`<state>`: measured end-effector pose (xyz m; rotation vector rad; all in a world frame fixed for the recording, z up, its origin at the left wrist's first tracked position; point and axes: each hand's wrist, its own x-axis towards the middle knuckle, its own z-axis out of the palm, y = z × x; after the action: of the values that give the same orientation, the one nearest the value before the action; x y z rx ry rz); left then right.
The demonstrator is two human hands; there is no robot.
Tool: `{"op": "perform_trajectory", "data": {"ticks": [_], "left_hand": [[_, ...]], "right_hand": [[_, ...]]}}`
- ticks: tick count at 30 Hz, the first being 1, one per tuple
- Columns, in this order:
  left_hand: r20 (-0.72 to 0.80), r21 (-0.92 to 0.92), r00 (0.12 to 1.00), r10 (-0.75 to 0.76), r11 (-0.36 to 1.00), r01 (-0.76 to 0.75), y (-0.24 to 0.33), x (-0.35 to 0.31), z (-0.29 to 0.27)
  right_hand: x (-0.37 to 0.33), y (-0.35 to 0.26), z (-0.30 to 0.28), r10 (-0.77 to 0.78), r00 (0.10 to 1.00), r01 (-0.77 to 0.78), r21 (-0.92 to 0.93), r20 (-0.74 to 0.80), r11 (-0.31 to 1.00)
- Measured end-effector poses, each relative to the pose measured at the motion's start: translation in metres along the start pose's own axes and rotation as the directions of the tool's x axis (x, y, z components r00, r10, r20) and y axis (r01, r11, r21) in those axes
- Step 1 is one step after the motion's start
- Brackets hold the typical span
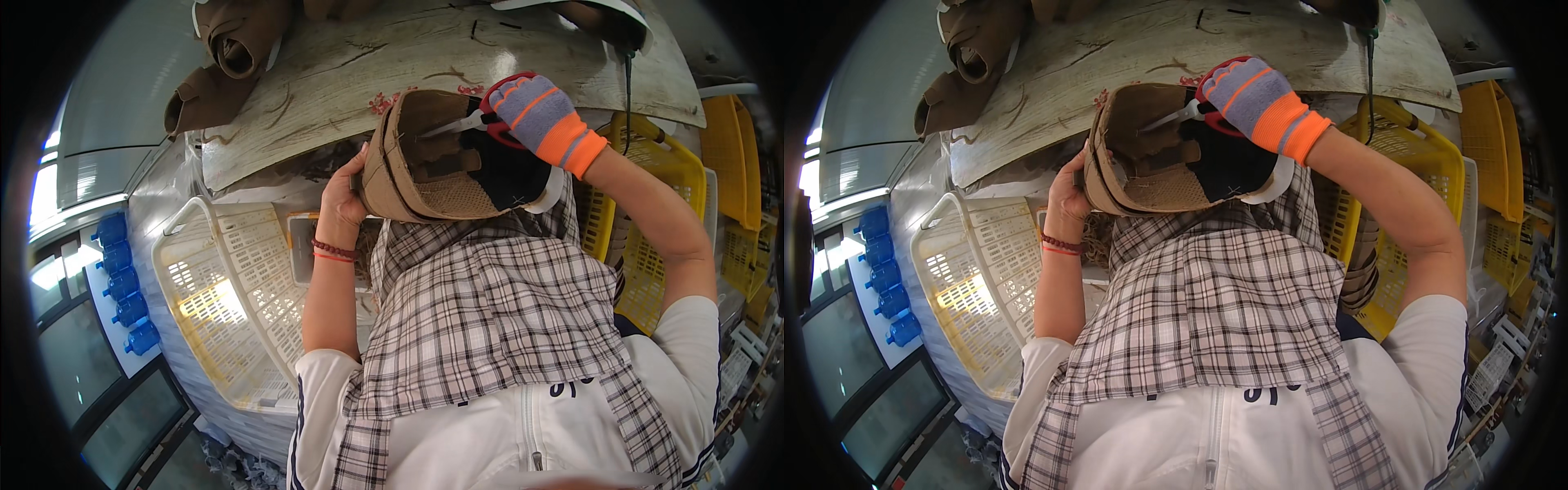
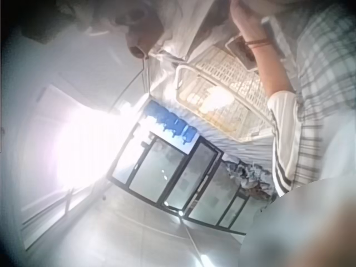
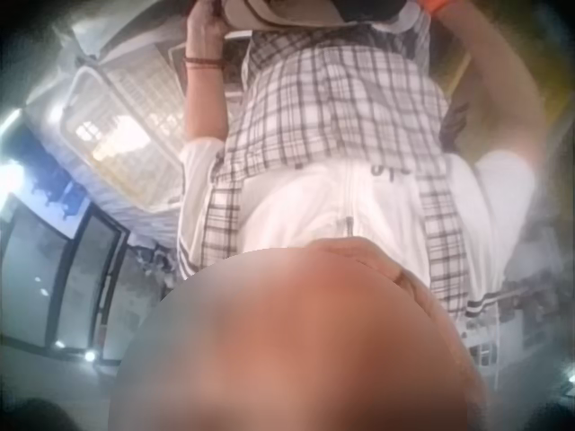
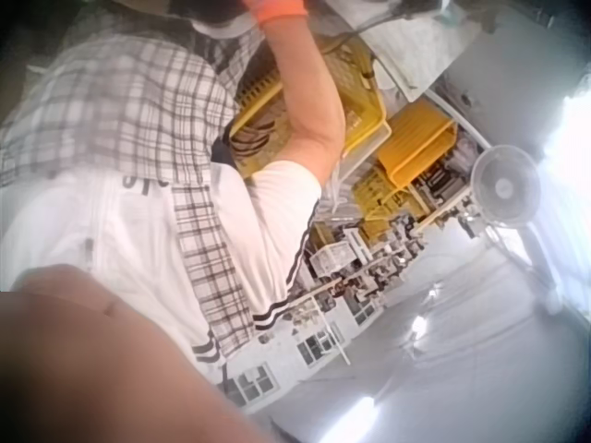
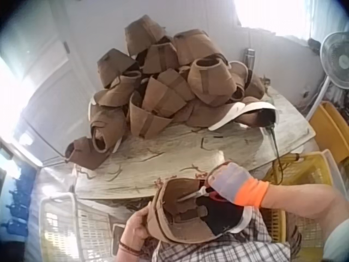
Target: The person uses a rotary cutter and scissors to trim the edges and interior lining of brown shoe uppers. They handle each upper individually, rotating it to access different sides, and place trimmed pieces into a yellow basket.
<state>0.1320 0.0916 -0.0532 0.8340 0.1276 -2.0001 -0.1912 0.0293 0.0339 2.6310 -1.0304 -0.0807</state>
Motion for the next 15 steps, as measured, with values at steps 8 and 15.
{"op": "perform_trajectory", "data": {"ticks": [8,15], "left_hand": [[-0.009,0.017,1.0,0.017,1.0,-0.016,-0.003,-0.002,0.007],[-0.025,0.02,0.999,0.034,0.999,-0.033,-0.004,-0.002,0.008]], "right_hand": [[-0.003,0.003,-0.015,0.098,0.989,-0.109,0.109,0.107,0.988],[0.006,-0.001,-0.02,0.035,0.989,-0.049,0.098,0.144,0.994]]}}
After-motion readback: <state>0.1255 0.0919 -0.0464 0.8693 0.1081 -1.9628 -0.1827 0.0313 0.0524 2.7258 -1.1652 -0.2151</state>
